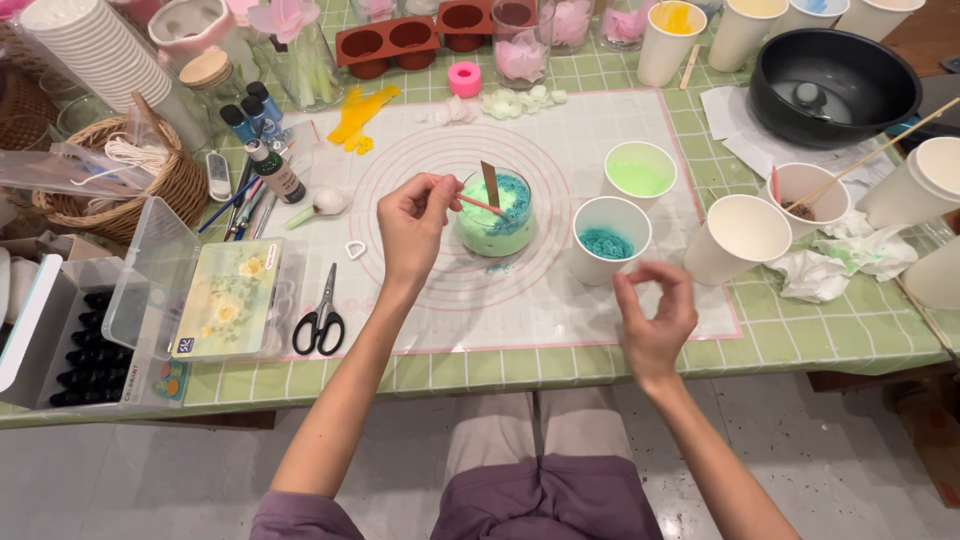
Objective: Adding blue wax granules to decorate a light green candle in a glass jar.
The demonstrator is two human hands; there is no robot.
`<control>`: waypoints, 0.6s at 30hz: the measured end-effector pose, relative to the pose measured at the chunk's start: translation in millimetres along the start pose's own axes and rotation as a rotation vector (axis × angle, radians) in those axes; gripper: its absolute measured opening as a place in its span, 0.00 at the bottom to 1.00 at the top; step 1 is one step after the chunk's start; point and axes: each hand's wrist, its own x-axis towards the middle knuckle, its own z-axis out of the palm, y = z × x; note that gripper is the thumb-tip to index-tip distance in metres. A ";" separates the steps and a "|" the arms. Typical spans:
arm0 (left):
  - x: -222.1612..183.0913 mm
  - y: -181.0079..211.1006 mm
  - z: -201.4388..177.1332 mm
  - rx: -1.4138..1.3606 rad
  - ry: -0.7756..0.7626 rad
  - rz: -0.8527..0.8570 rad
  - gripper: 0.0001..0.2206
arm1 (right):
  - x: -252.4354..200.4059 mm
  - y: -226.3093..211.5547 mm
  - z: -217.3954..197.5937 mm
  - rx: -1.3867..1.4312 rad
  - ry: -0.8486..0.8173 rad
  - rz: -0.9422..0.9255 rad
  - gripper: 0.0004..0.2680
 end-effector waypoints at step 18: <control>-57.5 47.6 73.3 0.077 -0.183 0.196 0.05 | 53.8 -48.0 7.8 -0.238 -0.340 -0.015 0.30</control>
